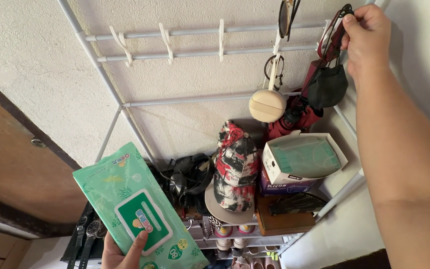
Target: Cleaning a picture frame with a brush and organizing various personal accessories on a storage rack.
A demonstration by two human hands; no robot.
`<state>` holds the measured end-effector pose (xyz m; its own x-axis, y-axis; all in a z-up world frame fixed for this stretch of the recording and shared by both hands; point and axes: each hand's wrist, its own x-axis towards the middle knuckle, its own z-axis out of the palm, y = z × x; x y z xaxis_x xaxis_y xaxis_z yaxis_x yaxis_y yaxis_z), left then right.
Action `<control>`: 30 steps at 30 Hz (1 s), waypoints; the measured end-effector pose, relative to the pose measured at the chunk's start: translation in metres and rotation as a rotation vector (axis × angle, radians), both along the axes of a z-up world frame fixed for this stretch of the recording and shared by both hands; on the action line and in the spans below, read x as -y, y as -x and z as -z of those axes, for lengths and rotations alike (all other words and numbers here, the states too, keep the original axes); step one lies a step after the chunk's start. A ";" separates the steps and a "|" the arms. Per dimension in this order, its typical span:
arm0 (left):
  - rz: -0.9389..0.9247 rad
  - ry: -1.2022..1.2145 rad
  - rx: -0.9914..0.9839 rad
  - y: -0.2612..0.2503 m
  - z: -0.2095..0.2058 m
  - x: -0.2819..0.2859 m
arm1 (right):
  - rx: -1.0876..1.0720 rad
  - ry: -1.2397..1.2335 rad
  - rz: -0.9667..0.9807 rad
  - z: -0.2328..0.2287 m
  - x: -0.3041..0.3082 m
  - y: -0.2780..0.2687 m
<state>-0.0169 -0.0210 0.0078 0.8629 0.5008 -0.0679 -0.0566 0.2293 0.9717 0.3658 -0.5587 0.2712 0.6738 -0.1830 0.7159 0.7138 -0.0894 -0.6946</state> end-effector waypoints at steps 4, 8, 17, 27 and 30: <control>-0.015 0.003 0.020 0.000 0.003 0.000 | 0.055 0.030 -0.021 0.005 0.004 -0.006; 0.000 -0.009 0.047 -0.004 0.006 -0.003 | 0.076 0.116 0.038 0.008 0.006 -0.008; 0.016 0.017 -0.009 -0.009 0.006 0.000 | 0.038 -0.276 -0.162 0.015 0.006 -0.017; 0.005 0.001 0.018 -0.014 0.009 0.002 | -0.019 -0.639 -0.249 0.042 -0.012 0.003; 0.024 0.000 -0.031 -0.015 0.006 0.004 | -0.029 -0.612 -0.248 0.042 -0.017 0.003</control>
